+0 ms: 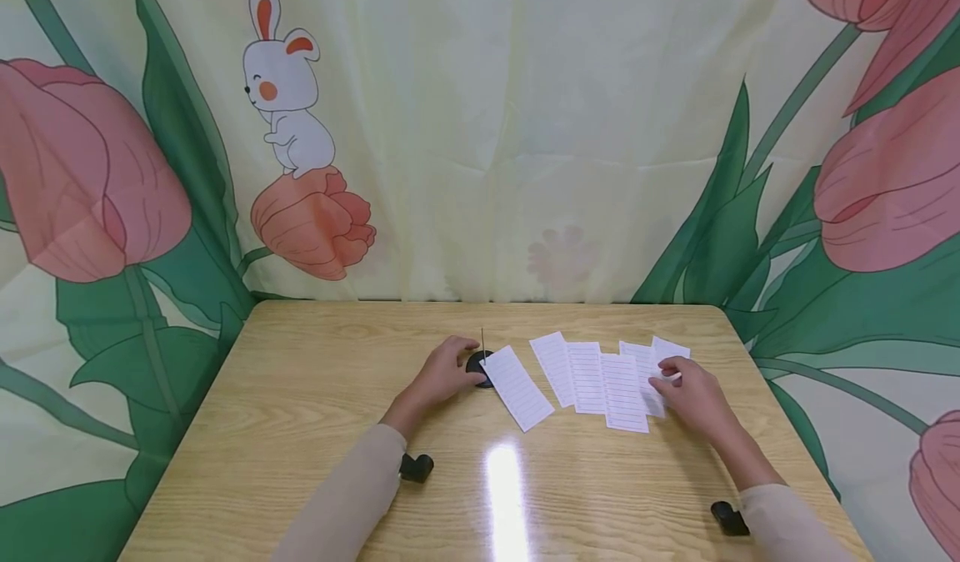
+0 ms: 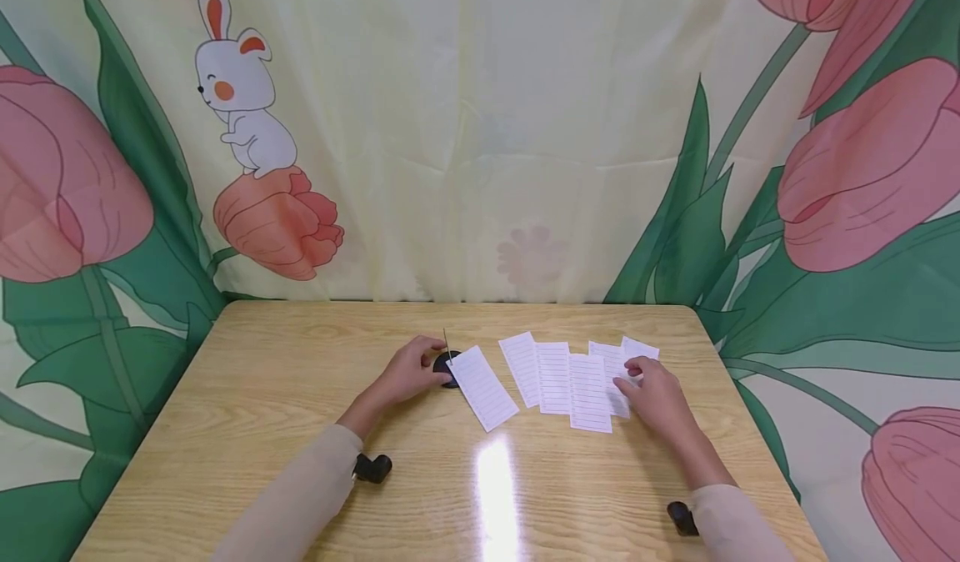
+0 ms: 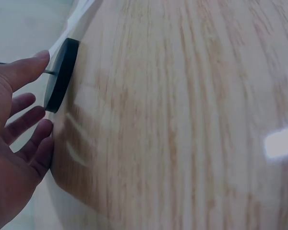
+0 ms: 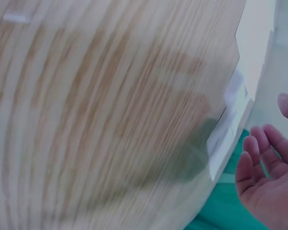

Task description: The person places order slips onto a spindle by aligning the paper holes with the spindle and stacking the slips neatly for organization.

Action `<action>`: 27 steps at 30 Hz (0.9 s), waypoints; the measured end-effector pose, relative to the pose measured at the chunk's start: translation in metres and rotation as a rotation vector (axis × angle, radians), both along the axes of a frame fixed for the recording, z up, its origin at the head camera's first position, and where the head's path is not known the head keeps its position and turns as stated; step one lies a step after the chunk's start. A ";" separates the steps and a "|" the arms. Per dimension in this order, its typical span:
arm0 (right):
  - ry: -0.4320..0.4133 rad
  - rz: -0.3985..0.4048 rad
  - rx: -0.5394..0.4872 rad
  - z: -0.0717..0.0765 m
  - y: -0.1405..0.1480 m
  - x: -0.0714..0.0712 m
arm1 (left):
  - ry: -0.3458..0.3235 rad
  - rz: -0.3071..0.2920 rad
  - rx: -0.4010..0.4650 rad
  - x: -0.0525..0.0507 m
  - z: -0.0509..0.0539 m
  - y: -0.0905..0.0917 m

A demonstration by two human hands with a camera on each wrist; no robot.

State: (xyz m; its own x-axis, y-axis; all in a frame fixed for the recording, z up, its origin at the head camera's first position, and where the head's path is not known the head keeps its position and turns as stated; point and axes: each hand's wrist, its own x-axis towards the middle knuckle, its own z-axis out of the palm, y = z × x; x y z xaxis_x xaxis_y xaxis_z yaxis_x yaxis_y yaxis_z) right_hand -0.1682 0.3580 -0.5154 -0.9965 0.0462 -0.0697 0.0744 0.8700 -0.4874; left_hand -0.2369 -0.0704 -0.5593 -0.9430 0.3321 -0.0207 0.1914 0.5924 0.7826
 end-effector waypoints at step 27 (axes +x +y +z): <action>-0.090 -0.163 0.056 -0.011 0.027 0.003 | 0.028 0.013 -0.083 0.000 -0.011 0.004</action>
State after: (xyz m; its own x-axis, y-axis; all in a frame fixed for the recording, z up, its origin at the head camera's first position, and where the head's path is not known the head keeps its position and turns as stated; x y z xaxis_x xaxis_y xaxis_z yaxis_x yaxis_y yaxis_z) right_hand -0.1651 0.3855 -0.5265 -0.9653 0.2131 -0.1511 0.2580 0.8685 -0.4232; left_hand -0.2365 -0.0665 -0.5702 -0.9479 0.3179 -0.0217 0.2041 0.6579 0.7250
